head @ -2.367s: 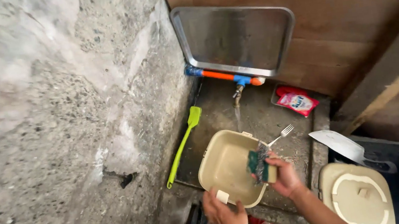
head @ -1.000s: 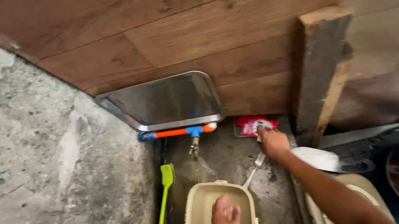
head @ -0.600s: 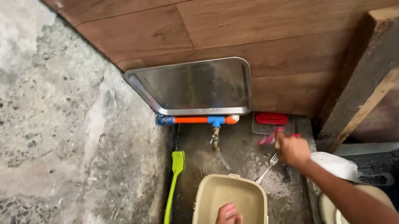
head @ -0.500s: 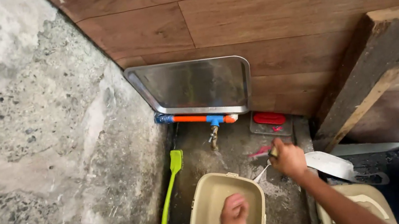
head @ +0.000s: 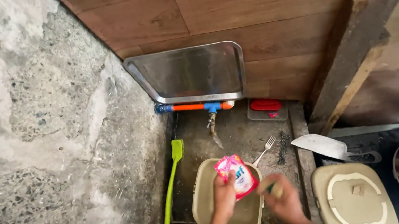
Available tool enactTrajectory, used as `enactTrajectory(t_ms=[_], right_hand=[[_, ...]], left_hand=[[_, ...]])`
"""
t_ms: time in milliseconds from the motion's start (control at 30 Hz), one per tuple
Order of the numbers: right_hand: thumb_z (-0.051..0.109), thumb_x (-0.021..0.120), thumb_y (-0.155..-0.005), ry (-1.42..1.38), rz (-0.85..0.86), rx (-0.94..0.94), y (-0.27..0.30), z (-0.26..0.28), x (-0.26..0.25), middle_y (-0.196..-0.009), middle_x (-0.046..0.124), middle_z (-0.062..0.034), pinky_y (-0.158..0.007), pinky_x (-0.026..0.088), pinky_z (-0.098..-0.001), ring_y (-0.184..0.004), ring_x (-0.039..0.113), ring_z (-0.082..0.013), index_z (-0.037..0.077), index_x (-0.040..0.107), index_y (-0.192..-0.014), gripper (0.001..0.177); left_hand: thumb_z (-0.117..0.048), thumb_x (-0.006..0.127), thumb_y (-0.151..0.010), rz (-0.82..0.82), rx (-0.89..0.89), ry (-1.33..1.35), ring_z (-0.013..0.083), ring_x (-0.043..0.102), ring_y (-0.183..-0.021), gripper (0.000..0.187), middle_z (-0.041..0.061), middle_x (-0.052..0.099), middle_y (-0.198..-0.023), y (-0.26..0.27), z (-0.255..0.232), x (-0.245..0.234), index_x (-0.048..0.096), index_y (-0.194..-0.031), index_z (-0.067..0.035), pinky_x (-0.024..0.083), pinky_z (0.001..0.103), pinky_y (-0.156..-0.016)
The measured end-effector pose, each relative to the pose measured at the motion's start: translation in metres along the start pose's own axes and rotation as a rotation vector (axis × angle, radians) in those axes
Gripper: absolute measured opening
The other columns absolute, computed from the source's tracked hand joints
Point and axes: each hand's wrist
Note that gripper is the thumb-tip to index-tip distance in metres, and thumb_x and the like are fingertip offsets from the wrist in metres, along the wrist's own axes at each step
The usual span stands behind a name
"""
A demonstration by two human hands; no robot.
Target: Washing a plastic container, its lid, and a fork at an outdoor sink using a sponge and soap.
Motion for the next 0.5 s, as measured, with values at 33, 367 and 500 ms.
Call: enactTrajectory(t_ms=[33, 367, 500], right_hand=[[0.006, 0.076, -0.077, -0.001, -0.009, 0.002, -0.011, 0.007, -0.003, -0.091, 0.076, -0.0011, -0.082, 0.056, -0.032, -0.082, 0.073, -0.0172, 0.015, 0.069, -0.088, 0.016], [0.024, 0.037, -0.095, -1.314, 0.236, 0.83, -0.063, 0.066, 0.013, -0.158, 0.047, -0.0234, -0.108, 0.039, -0.0509, -0.132, 0.049, -0.0383, 0.005, 0.044, -0.154, 0.062], [0.027, 0.049, -0.095, -1.491, 0.309, 0.777, -0.048, 0.035, 0.035, -0.15, 0.054, -0.0202, -0.1, 0.046, -0.0379, -0.12, 0.059, -0.0309, 0.015, 0.039, -0.159, 0.066]], left_hand=[[-0.027, 0.068, -0.096, 0.007, 0.002, -0.006, 0.0198, 0.078, -0.077, 0.024, 0.01, 0.082, -0.088, 0.018, -0.035, -0.006, 0.076, -0.1, -0.005, 0.062, 0.032, -0.065], [-0.03, 0.067, -0.097, 0.251, 0.296, -0.954, 0.0253, 0.074, -0.078, 0.022, 0.01, 0.077, -0.093, 0.063, -0.129, -0.026, 0.071, -0.11, -0.013, 0.053, 0.038, -0.063], [-0.026, 0.049, -0.106, 0.166, 0.462, -1.212, 0.0402, 0.07, -0.076, 0.028, 0.017, 0.074, -0.086, 0.062, -0.129, -0.024, 0.063, -0.09, -0.007, 0.051, 0.053, -0.064]])
Point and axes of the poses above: each hand's wrist, its own y-axis away from the middle knuckle, its own x-axis out of the palm, z = x × y
